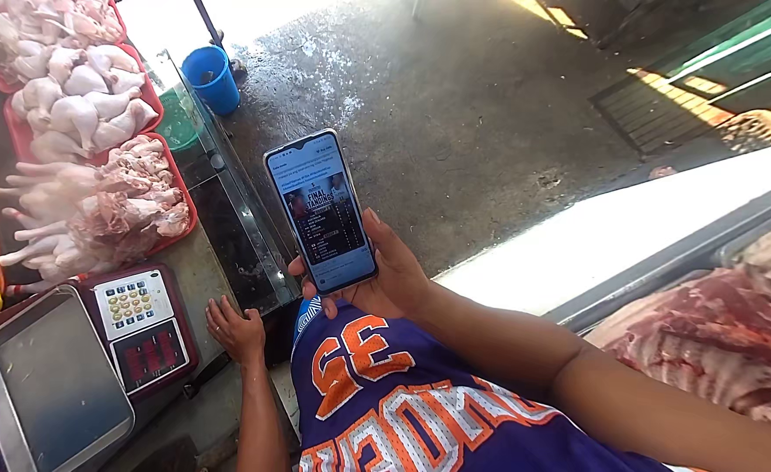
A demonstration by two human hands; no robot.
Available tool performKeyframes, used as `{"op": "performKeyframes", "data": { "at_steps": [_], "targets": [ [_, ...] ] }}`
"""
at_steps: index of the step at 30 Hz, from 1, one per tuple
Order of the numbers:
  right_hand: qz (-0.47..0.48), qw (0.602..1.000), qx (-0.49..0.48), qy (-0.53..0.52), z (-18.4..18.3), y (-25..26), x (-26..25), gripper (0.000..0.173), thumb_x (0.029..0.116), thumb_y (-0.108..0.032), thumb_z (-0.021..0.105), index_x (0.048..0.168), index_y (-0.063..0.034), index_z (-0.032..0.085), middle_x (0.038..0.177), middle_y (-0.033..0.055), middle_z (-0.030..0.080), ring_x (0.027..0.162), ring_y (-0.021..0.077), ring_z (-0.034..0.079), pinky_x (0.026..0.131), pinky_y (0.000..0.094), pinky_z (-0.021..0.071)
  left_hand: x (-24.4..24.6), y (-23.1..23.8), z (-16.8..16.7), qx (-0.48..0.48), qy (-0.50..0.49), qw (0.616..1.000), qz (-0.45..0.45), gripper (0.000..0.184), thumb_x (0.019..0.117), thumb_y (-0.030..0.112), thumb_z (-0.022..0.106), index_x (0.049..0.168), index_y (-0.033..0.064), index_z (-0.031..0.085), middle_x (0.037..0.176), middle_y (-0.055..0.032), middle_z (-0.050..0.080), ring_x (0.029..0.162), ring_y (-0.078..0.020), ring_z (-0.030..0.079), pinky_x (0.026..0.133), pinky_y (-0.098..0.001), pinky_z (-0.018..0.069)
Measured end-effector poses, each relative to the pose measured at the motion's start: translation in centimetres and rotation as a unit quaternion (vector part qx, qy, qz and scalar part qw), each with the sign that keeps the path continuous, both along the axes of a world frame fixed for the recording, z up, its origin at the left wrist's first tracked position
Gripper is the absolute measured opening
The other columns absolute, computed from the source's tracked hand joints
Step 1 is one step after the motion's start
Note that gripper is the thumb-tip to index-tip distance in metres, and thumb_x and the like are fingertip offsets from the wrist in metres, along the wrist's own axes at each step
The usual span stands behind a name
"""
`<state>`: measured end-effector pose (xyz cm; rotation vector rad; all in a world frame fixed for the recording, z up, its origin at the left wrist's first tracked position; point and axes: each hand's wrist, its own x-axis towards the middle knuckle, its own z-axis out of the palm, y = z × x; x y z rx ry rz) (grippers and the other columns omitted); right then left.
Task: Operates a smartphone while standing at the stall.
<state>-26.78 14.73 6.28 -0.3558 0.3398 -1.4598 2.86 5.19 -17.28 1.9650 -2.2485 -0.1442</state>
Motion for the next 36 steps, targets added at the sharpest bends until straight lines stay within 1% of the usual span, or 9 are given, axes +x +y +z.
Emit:
{"op": "performKeyframes", "data": {
  "at_steps": [7, 10, 18, 23, 24, 28, 31, 36],
  "targets": [
    [0.004, 1.0, -0.006, -0.006, -0.2, 0.2, -0.1, 0.072, 0.0957, -0.072, 0.048, 0.142, -0.0166, 0.05, 0.131, 0.0255, 0.062, 0.097, 0.0332, 0.071, 0.072, 0.0398, 0.0605, 0.0, 0.1, -0.2, -0.008, -0.004, 1.0, 0.0, 0.062, 0.0892, 0.029, 0.059, 0.147, 0.0054, 0.053, 0.162, -0.0206, 0.038, 0.151, -0.0387, 0.033, 0.124, -0.0518, 0.0233],
    [0.003, 1.0, -0.006, -0.006, -0.3, 0.3, -0.2, 0.07, 0.0961, -0.07, 0.049, 0.141, -0.0165, 0.052, 0.13, 0.0255, 0.063, 0.097, 0.0339, 0.071, 0.073, 0.0408, 0.061, -0.1, 0.0, -0.1, -0.003, -0.003, 1.0, 0.002, 0.063, 0.0896, 0.029, 0.059, 0.148, 0.005, 0.052, 0.162, -0.0204, 0.037, 0.152, -0.0384, 0.032, 0.124, -0.0512, 0.0229],
    [0.011, 1.0, -0.009, -0.003, -0.4, 0.0, 0.3, 0.067, 0.097, -0.069, 0.048, 0.142, -0.0193, 0.05, 0.129, 0.0258, 0.063, 0.098, 0.0345, 0.071, 0.074, 0.0406, 0.0605, 0.1, 0.0, -0.2, 0.002, -0.013, 1.0, 0.007, 0.063, 0.0905, 0.031, 0.057, 0.148, 0.0078, 0.052, 0.162, -0.0186, 0.037, 0.152, -0.0366, 0.032, 0.125, -0.0512, 0.0223],
    [0.02, 1.0, -0.006, 0.004, -0.4, -0.2, 0.6, 0.069, 0.0965, -0.069, 0.049, 0.142, -0.0178, 0.05, 0.131, 0.0251, 0.062, 0.099, 0.0333, 0.07, 0.074, 0.0401, 0.0601, 0.4, 0.0, -0.7, 0.005, -0.008, 1.0, 0.009, 0.064, 0.0908, 0.033, 0.056, 0.149, 0.0084, 0.051, 0.163, -0.0176, 0.037, 0.152, -0.0362, 0.031, 0.125, -0.0514, 0.0206],
    [0.021, 1.0, -0.004, 0.006, -0.5, -0.2, 0.7, 0.07, 0.0964, -0.07, 0.049, 0.142, -0.0173, 0.05, 0.132, 0.0248, 0.062, 0.099, 0.0329, 0.07, 0.074, 0.04, 0.06, 0.4, -0.1, -0.7, 0.005, -0.01, 1.0, 0.011, 0.064, 0.0908, 0.034, 0.055, 0.149, 0.0094, 0.051, 0.163, -0.017, 0.037, 0.152, -0.0359, 0.031, 0.125, -0.0522, 0.0204],
    [0.027, 1.0, -0.002, 0.012, -0.4, -0.7, 1.2, 0.07, 0.0965, -0.07, 0.048, 0.142, -0.0169, 0.051, 0.131, 0.0248, 0.062, 0.1, 0.0333, 0.07, 0.074, 0.0399, 0.0599, 0.2, -0.1, -0.4, 0.02, -0.023, 0.999, 0.025, 0.064, 0.0921, 0.037, 0.052, 0.152, 0.0131, 0.049, 0.165, -0.0126, 0.036, 0.154, -0.0322, 0.028, 0.123, -0.0609, 0.0164],
    [0.032, 0.999, -0.004, 0.015, -0.3, -0.9, 1.4, 0.07, 0.0968, -0.069, 0.049, 0.142, -0.0157, 0.05, 0.131, 0.025, 0.062, 0.1, 0.0331, 0.07, 0.075, 0.0405, 0.0602, 0.1, -0.1, -0.3, 0.021, -0.014, 0.999, 0.024, 0.063, 0.0927, 0.036, 0.052, 0.151, 0.012, 0.05, 0.164, -0.0142, 0.037, 0.154, -0.0328, 0.029, 0.123, -0.0618, 0.0163],
    [0.035, 0.999, 0.009, 0.019, -0.4, -1.2, 1.9, 0.069, 0.0971, -0.069, 0.048, 0.142, -0.017, 0.051, 0.13, 0.0245, 0.062, 0.097, 0.0329, 0.07, 0.074, 0.0407, 0.0604, 0.2, -0.2, -0.4, 0.026, -0.011, 0.999, 0.026, 0.063, 0.0932, 0.037, 0.051, 0.152, 0.0129, 0.05, 0.164, -0.0137, 0.036, 0.154, -0.0331, 0.028, 0.124, -0.0613, 0.0157]
  ]
}}
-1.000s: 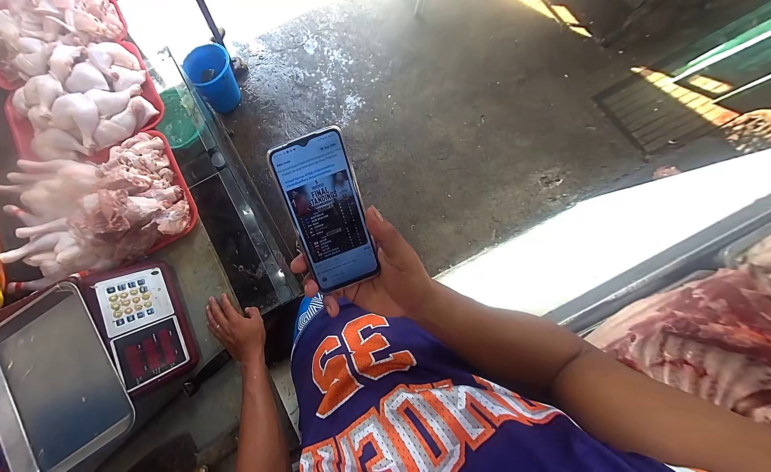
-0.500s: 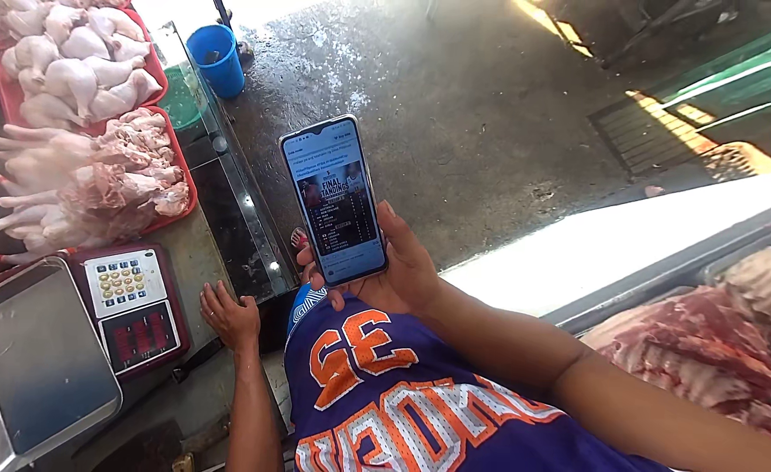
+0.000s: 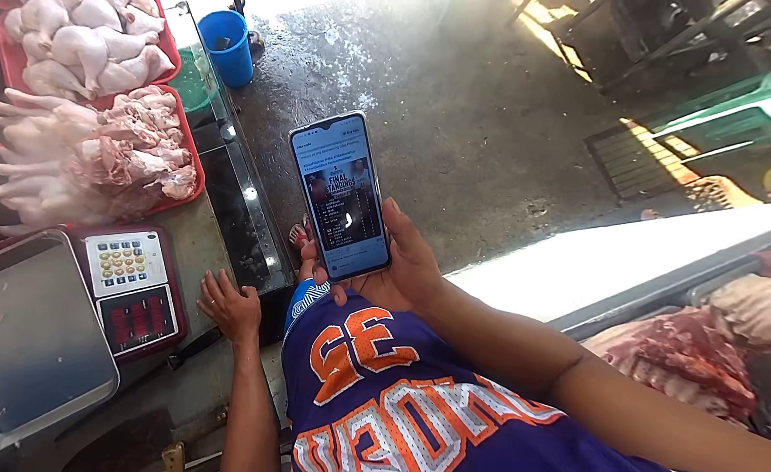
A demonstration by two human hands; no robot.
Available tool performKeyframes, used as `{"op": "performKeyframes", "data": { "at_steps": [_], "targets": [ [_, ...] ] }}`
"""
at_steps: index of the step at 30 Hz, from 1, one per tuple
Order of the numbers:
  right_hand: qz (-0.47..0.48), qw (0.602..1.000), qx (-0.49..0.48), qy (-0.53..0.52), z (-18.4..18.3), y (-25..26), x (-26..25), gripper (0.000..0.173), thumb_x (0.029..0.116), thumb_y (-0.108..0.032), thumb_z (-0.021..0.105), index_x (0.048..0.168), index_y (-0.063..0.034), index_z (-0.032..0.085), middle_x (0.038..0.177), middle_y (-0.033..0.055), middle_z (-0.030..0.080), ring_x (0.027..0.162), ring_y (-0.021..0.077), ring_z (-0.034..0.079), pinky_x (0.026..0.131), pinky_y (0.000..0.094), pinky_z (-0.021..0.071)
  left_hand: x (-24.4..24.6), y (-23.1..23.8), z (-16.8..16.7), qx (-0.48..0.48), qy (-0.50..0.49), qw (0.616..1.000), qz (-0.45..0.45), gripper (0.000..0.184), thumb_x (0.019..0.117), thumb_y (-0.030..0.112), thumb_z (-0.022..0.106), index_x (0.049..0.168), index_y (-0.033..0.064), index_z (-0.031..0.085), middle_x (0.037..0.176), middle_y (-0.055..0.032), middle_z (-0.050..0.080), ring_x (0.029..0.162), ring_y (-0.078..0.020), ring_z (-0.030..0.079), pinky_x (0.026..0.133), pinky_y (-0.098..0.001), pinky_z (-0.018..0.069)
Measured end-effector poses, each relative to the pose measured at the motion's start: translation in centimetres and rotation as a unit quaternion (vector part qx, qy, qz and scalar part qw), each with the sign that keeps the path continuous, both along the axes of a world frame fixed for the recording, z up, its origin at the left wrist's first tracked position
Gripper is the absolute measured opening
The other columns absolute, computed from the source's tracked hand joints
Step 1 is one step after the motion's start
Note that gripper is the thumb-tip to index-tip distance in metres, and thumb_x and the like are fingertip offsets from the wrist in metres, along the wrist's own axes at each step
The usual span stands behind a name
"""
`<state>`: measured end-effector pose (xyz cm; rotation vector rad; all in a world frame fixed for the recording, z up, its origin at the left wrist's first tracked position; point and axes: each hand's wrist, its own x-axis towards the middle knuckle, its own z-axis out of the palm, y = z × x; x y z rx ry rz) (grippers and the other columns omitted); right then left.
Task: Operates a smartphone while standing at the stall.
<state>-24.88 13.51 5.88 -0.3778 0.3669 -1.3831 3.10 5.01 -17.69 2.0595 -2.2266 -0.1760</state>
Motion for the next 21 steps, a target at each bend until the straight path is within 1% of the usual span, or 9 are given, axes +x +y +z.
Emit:
{"op": "performKeyframes", "data": {
  "at_steps": [3, 6, 9, 11, 13, 14, 17, 19, 21],
  "targets": [
    [0.008, 1.0, -0.002, 0.001, 0.1, -0.3, 0.2, 0.068, 0.0971, -0.069, 0.049, 0.141, -0.0171, 0.052, 0.129, 0.0244, 0.063, 0.098, 0.0329, 0.07, 0.075, 0.0407, 0.0603, 0.1, 0.0, 0.1, -0.021, 0.023, 0.999, -0.007, 0.071, 0.0916, 0.041, 0.052, 0.154, 0.0087, 0.045, 0.164, -0.0175, 0.035, 0.154, -0.0379, 0.028, 0.124, -0.0605, 0.016],
    [0.012, 1.0, -0.004, 0.002, 0.1, -0.5, 0.4, 0.069, 0.0971, -0.069, 0.048, 0.142, -0.0172, 0.05, 0.129, 0.0247, 0.062, 0.098, 0.0332, 0.07, 0.075, 0.0405, 0.0603, 0.2, 0.2, 0.0, -0.055, 0.05, 0.997, -0.029, 0.078, 0.0918, 0.044, 0.05, 0.156, 0.0014, 0.04, 0.166, -0.0235, 0.028, 0.155, -0.0412, 0.023, 0.126, -0.0581, 0.015],
    [0.01, 1.0, 0.0, -0.005, 0.0, -0.6, 0.6, 0.07, 0.0968, -0.069, 0.048, 0.143, -0.0166, 0.049, 0.129, 0.0249, 0.062, 0.097, 0.033, 0.07, 0.074, 0.0403, 0.0603, 0.4, 0.5, 0.0, -0.082, 0.072, 0.993, -0.031, 0.088, 0.0911, 0.05, 0.047, 0.158, -0.0055, 0.031, 0.167, -0.0278, 0.02, 0.157, -0.0411, 0.015, 0.128, -0.0549, 0.011],
    [0.009, 1.0, 0.003, -0.006, -0.2, -0.5, 0.7, 0.07, 0.0965, -0.069, 0.049, 0.143, -0.0169, 0.05, 0.13, 0.0253, 0.062, 0.098, 0.0333, 0.07, 0.074, 0.0406, 0.0603, 0.4, 0.5, 0.0, -0.096, 0.073, 0.992, -0.024, 0.096, 0.0884, 0.053, 0.049, 0.158, -0.0089, 0.025, 0.167, -0.0298, 0.017, 0.158, -0.0406, 0.014, 0.127, -0.0543, 0.0099],
    [0.009, 1.0, 0.003, -0.009, -0.2, -0.5, 0.6, 0.069, 0.0963, -0.07, 0.049, 0.143, -0.0181, 0.05, 0.131, 0.0252, 0.062, 0.099, 0.0338, 0.07, 0.074, 0.0408, 0.0605, 0.2, 0.5, 0.2, -0.076, 0.047, 0.996, -0.022, 0.1, 0.0872, 0.051, 0.052, 0.158, -0.0108, 0.02, 0.167, -0.0315, 0.014, 0.158, -0.0411, 0.012, 0.127, -0.055, 0.0095],
    [0.007, 1.0, 0.001, -0.011, -0.3, -0.4, 0.5, 0.068, 0.0964, -0.069, 0.05, 0.142, -0.0188, 0.049, 0.13, 0.0255, 0.062, 0.099, 0.0346, 0.07, 0.074, 0.0412, 0.0604, 0.0, 0.4, 0.3, -0.045, 0.025, 0.998, -0.028, 0.098, 0.0883, 0.047, 0.054, 0.159, -0.0111, 0.019, 0.167, -0.0316, 0.012, 0.158, -0.0414, 0.012, 0.127, -0.0555, 0.0091],
    [-0.003, 1.0, 0.003, -0.009, -0.3, -0.1, 0.0, 0.066, 0.0977, -0.067, 0.049, 0.142, -0.0184, 0.05, 0.128, 0.0259, 0.063, 0.097, 0.0345, 0.07, 0.074, 0.0412, 0.0602, -0.5, -0.1, -0.1, 0.022, -0.038, 0.998, -0.045, 0.087, 0.0889, 0.034, 0.058, 0.157, -0.0105, 0.026, 0.168, -0.0285, 0.016, 0.157, -0.0404, 0.016, 0.127, -0.0549, 0.0114],
    [-0.004, 1.0, 0.003, -0.009, -0.5, 0.1, -0.4, 0.067, 0.0974, -0.067, 0.05, 0.142, -0.017, 0.051, 0.129, 0.0249, 0.063, 0.098, 0.0333, 0.07, 0.074, 0.0407, 0.0601, -0.5, 0.0, 0.0, 0.003, -0.023, 0.999, -0.034, 0.089, 0.0888, 0.037, 0.057, 0.157, -0.0107, 0.025, 0.168, -0.0276, 0.017, 0.157, -0.0398, 0.016, 0.127, -0.0532, 0.0119],
    [-0.012, 1.0, 0.0, -0.014, -0.5, 0.3, -0.6, 0.068, 0.0973, -0.067, 0.05, 0.142, -0.0168, 0.05, 0.13, 0.0251, 0.062, 0.097, 0.033, 0.07, 0.074, 0.0406, 0.0602, -0.4, 0.2, 0.3, -0.041, 0.024, 0.999, -0.021, 0.098, 0.0869, 0.043, 0.057, 0.157, -0.0136, 0.02, 0.168, -0.0309, 0.013, 0.158, -0.0408, 0.013, 0.128, -0.0518, 0.0096]
  ]
}}
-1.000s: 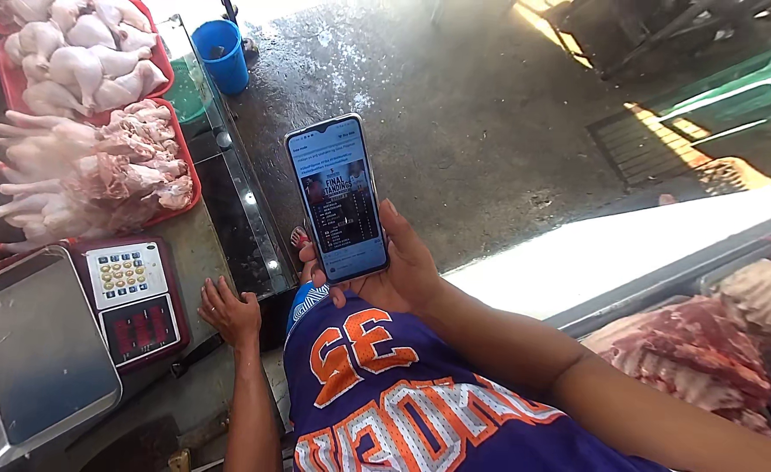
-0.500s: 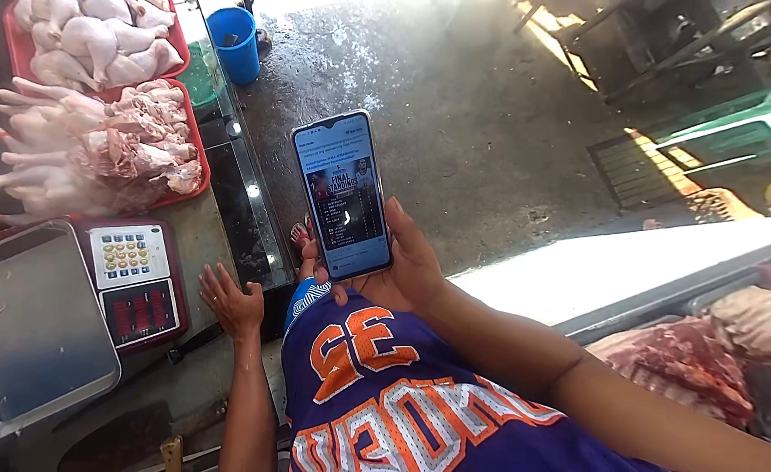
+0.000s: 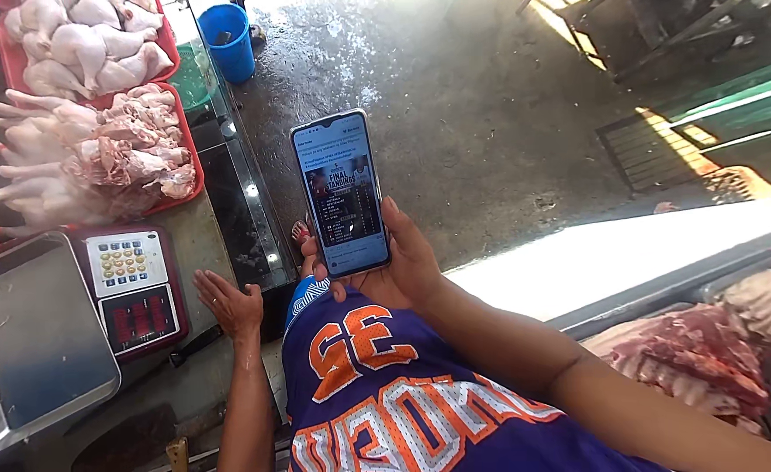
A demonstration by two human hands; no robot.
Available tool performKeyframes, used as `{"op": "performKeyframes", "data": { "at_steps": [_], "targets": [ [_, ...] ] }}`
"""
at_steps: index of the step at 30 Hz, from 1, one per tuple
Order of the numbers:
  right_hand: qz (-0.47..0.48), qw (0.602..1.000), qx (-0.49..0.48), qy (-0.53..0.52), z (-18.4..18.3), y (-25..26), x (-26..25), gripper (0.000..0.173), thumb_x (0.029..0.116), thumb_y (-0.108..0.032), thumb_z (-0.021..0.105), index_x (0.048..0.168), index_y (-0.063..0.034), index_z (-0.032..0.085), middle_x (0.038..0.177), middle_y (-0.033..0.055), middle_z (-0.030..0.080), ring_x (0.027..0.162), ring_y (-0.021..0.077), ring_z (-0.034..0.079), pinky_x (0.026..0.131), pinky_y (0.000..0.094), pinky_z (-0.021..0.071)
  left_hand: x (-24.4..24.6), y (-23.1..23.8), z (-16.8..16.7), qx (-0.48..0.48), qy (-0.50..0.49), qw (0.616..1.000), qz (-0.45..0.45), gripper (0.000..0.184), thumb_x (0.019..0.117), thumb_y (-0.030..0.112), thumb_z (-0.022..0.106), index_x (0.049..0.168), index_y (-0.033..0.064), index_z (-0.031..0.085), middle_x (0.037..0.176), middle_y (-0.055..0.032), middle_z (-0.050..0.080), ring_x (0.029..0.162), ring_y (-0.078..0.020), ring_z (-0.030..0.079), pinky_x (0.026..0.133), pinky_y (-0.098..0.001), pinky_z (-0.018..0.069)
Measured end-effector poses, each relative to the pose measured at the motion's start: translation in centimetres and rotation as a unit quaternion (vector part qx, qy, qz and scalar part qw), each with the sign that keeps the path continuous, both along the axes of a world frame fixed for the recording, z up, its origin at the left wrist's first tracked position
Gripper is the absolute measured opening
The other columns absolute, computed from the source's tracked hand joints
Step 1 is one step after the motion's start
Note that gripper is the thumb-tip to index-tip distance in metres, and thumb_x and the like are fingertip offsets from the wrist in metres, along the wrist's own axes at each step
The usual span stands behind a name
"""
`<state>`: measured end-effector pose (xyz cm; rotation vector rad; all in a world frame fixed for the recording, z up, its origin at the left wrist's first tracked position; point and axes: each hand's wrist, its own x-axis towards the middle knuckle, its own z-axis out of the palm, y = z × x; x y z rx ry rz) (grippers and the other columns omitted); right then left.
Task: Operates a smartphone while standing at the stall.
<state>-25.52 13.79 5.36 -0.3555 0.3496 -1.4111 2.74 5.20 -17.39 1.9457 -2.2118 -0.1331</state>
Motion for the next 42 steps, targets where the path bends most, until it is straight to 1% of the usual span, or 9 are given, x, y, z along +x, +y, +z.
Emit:
{"op": "performKeyframes", "data": {
  "at_steps": [2, 3, 5, 7, 13, 21, 25, 28, 42],
  "targets": [
    [-0.008, 1.0, -0.001, -0.002, 0.0, 0.2, -0.2, 0.067, 0.0976, -0.067, 0.05, 0.143, -0.0174, 0.05, 0.13, 0.0256, 0.062, 0.097, 0.0335, 0.07, 0.073, 0.0408, 0.0603, 0.1, 0.2, 0.1, -0.02, 0.005, 1.0, -0.004, 0.102, 0.086, 0.047, 0.055, 0.157, -0.0142, 0.016, 0.167, -0.0325, 0.011, 0.158, -0.0411, 0.012, 0.128, -0.0523, 0.0085],
    [-0.011, 1.0, 0.0, -0.001, 0.1, 0.3, -0.3, 0.066, 0.0978, -0.066, 0.05, 0.142, -0.0173, 0.049, 0.13, 0.0256, 0.062, 0.097, 0.0337, 0.07, 0.073, 0.0408, 0.0604, 0.1, 0.2, 0.2, -0.002, -0.008, 1.0, -0.014, 0.1, 0.0872, 0.046, 0.055, 0.158, -0.0138, 0.016, 0.167, -0.0326, 0.011, 0.158, -0.0414, 0.011, 0.128, -0.0533, 0.0087],
    [-0.017, 1.0, 0.004, -0.001, 0.1, 0.5, -0.5, 0.065, 0.0981, -0.065, 0.05, 0.142, -0.0175, 0.05, 0.129, 0.0261, 0.062, 0.095, 0.0342, 0.071, 0.071, 0.0406, 0.0604, 0.0, -0.1, 0.0, 0.05, -0.056, 0.996, -0.038, 0.093, 0.0891, 0.041, 0.057, 0.158, -0.0112, 0.023, 0.167, -0.0299, 0.016, 0.157, -0.0413, 0.016, 0.127, -0.0539, 0.0122],
    [-0.017, 1.0, 0.004, -0.003, 0.0, 0.6, -0.6, 0.064, 0.0982, -0.065, 0.05, 0.141, -0.0177, 0.05, 0.129, 0.0261, 0.062, 0.095, 0.0341, 0.071, 0.071, 0.0404, 0.0605, 0.0, -0.3, -0.3, 0.067, -0.079, 0.994, -0.042, 0.088, 0.0897, 0.039, 0.056, 0.158, -0.009, 0.026, 0.168, -0.0274, 0.018, 0.157, -0.0394, 0.018, 0.127, -0.0521, 0.0128],
    [-0.021, 1.0, -0.009, -0.011, 0.0, 1.0, -1.1, 0.062, 0.0992, -0.063, 0.05, 0.14, -0.0172, 0.051, 0.129, 0.0269, 0.062, 0.095, 0.0352, 0.071, 0.071, 0.041, 0.0605, 0.0, -0.3, -0.8, 0.054, -0.074, 0.995, -0.03, 0.081, 0.092, 0.034, 0.052, 0.157, -0.0073, 0.03, 0.168, -0.0241, 0.021, 0.157, -0.0357, 0.019, 0.128, -0.0492, 0.0136],
    [-0.031, 0.999, -0.017, -0.011, 0.3, 1.5, -1.8, 0.063, 0.098, -0.063, 0.053, 0.141, -0.0164, 0.051, 0.129, 0.0267, 0.062, 0.093, 0.0344, 0.071, 0.07, 0.0405, 0.0603, 0.0, -0.4, -0.7, 0.055, -0.066, 0.996, -0.027, 0.079, 0.092, 0.03, 0.054, 0.158, -0.0058, 0.03, 0.169, -0.022, 0.022, 0.158, -0.0346, 0.019, 0.128, -0.049, 0.0135],
    [-0.031, 0.999, -0.022, -0.008, 0.6, 1.6, -2.1, 0.064, 0.098, -0.064, 0.052, 0.141, -0.0166, 0.051, 0.129, 0.0264, 0.063, 0.093, 0.0337, 0.071, 0.071, 0.0403, 0.0603, -0.1, -0.4, -0.6, 0.049, -0.07, 0.996, -0.025, 0.078, 0.0917, 0.029, 0.054, 0.158, -0.0055, 0.031, 0.168, -0.021, 0.024, 0.157, -0.0337, 0.021, 0.128, -0.0488, 0.0149],
    [-0.027, 0.999, -0.023, -0.01, 0.7, 1.8, -2.2, 0.064, 0.098, -0.064, 0.052, 0.14, -0.0164, 0.05, 0.129, 0.0263, 0.063, 0.095, 0.0339, 0.071, 0.072, 0.0402, 0.0604, -0.1, -0.3, -0.4, 0.053, -0.071, 0.996, -0.024, 0.078, 0.0916, 0.03, 0.053, 0.158, -0.0055, 0.031, 0.168, -0.0204, 0.024, 0.157, -0.0337, 0.02, 0.128, -0.0487, 0.0141],
    [-0.023, 1.0, -0.006, -0.004, 0.3, 1.2, -1.3, 0.064, 0.0979, -0.064, 0.052, 0.14, -0.0157, 0.051, 0.129, 0.0251, 0.063, 0.094, 0.0327, 0.071, 0.071, 0.0398, 0.0602, -0.1, -0.3, -0.2, 0.059, -0.055, 0.997, -0.018, 0.076, 0.0929, 0.03, 0.052, 0.158, -0.0046, 0.031, 0.169, -0.0205, 0.023, 0.157, -0.0335, 0.02, 0.128, -0.0492, 0.0131]
  ]
}}
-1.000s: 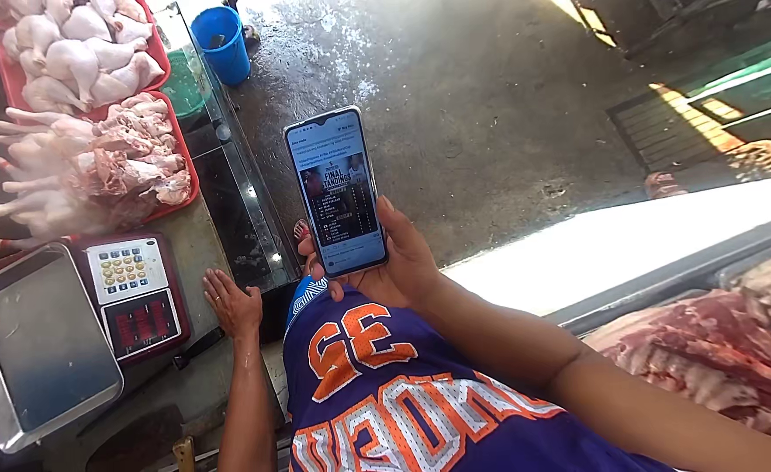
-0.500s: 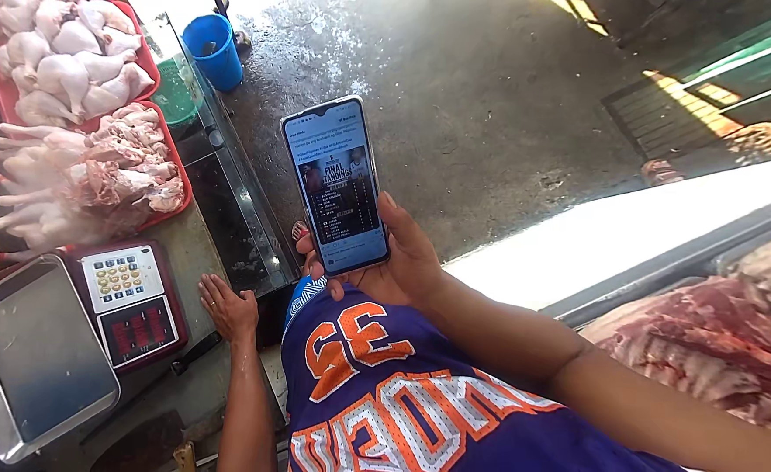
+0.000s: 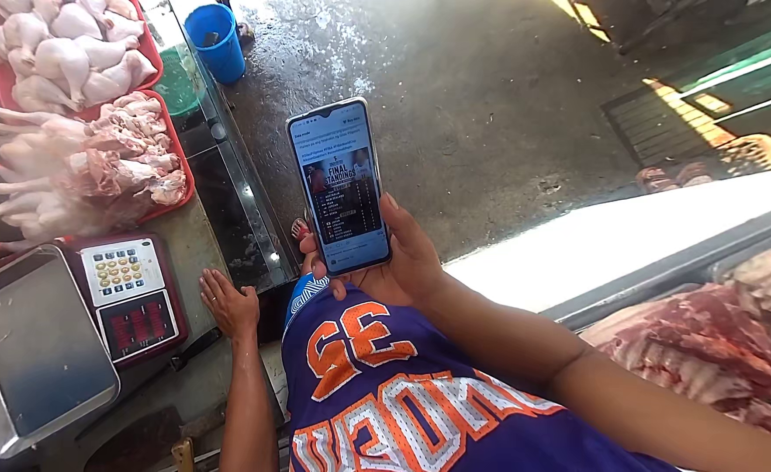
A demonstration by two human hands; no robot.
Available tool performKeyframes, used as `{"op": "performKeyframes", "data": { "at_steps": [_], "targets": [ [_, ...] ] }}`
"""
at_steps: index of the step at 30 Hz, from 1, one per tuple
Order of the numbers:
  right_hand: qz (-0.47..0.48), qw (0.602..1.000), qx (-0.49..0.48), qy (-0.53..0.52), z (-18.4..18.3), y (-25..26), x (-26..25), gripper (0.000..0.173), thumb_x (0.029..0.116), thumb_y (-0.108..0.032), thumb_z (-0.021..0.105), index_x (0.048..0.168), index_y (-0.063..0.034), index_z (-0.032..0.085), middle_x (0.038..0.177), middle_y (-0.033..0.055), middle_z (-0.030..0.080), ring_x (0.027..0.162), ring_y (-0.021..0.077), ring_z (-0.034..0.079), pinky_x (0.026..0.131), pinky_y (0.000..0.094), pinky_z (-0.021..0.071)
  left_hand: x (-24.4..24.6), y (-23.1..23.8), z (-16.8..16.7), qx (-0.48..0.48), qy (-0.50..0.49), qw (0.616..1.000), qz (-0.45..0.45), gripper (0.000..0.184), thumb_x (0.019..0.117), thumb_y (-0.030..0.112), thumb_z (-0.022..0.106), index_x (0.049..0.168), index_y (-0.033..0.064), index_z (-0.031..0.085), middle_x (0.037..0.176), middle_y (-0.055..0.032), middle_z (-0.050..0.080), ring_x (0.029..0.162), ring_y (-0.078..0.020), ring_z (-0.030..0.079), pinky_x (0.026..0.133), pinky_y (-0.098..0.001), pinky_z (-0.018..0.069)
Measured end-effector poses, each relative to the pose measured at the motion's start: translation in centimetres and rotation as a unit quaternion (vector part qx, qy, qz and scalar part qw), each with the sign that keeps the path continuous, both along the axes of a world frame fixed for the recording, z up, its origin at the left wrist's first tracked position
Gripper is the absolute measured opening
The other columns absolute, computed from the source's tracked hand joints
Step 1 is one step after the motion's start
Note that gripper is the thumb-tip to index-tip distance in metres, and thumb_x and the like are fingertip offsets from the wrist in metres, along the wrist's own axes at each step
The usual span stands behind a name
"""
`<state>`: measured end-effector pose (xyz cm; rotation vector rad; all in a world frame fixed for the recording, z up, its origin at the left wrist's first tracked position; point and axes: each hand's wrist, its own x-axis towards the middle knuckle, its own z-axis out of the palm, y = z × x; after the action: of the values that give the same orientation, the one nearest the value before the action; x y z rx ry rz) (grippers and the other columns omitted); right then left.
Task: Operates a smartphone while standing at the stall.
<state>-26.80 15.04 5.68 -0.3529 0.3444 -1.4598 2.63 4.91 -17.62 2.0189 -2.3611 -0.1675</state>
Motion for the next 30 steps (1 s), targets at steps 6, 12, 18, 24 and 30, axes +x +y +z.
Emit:
{"op": "performKeyframes", "data": {
  "at_steps": [6, 12, 18, 24, 30],
  "targets": [
    [0.008, 1.0, 0.003, 0.002, -0.1, -0.3, 0.5, 0.062, 0.0983, -0.062, 0.053, 0.141, -0.0171, 0.05, 0.129, 0.0259, 0.062, 0.096, 0.0347, 0.07, 0.072, 0.0414, 0.0603, 0.0, 0.0, 0.0, -0.008, 0.001, 1.0, -0.002, 0.077, 0.0917, 0.031, 0.054, 0.157, -0.0041, 0.033, 0.168, -0.0207, 0.025, 0.157, -0.0356, 0.022, 0.127, -0.0505, 0.0142],
    [0.014, 1.0, 0.009, 0.013, -0.3, -0.5, 1.0, 0.064, 0.0988, -0.064, 0.05, 0.142, -0.0167, 0.05, 0.128, 0.0255, 0.063, 0.097, 0.0335, 0.07, 0.073, 0.0406, 0.0599, -0.1, 0.0, 0.2, -0.003, 0.0, 1.0, 0.014, 0.077, 0.0911, 0.035, 0.055, 0.158, 0.0003, 0.035, 0.168, -0.0191, 0.026, 0.156, -0.0379, 0.022, 0.125, -0.0558, 0.0153],
    [0.024, 1.0, 0.005, 0.015, -0.1, -1.0, 1.4, 0.062, 0.099, -0.063, 0.051, 0.141, -0.0166, 0.05, 0.129, 0.0256, 0.063, 0.097, 0.034, 0.07, 0.072, 0.0408, 0.0601, -0.3, 0.0, 0.9, -0.017, 0.036, 0.998, 0.048, 0.077, 0.0891, 0.033, 0.06, 0.156, 0.001, 0.04, 0.169, -0.0265, 0.012, 0.153, -0.0436, 0.027, 0.124, -0.0512, 0.0229],
    [0.022, 1.0, 0.013, 0.019, -0.2, -1.0, 1.7, 0.063, 0.0991, -0.063, 0.05, 0.141, -0.0168, 0.05, 0.128, 0.0259, 0.064, 0.096, 0.0339, 0.071, 0.073, 0.0405, 0.0602, -0.3, -0.2, 0.5, 0.007, 0.001, 0.998, 0.057, 0.074, 0.0918, 0.033, 0.055, 0.157, 0.0025, 0.038, 0.167, -0.027, 0.021, 0.156, -0.0429, 0.019, 0.127, -0.0544, 0.0124],
    [0.02, 1.0, 0.014, 0.015, -0.2, -0.9, 1.4, 0.063, 0.0985, -0.063, 0.051, 0.14, -0.0159, 0.051, 0.128, 0.026, 0.064, 0.096, 0.0337, 0.071, 0.073, 0.0402, 0.0602, -0.1, -0.1, 0.1, -0.006, 0.012, 0.998, 0.06, 0.068, 0.0923, 0.031, 0.055, 0.154, 0.0056, 0.044, 0.166, -0.0254, 0.027, 0.155, -0.0426, 0.021, 0.127, -0.0513, 0.0156]
  ]
}}
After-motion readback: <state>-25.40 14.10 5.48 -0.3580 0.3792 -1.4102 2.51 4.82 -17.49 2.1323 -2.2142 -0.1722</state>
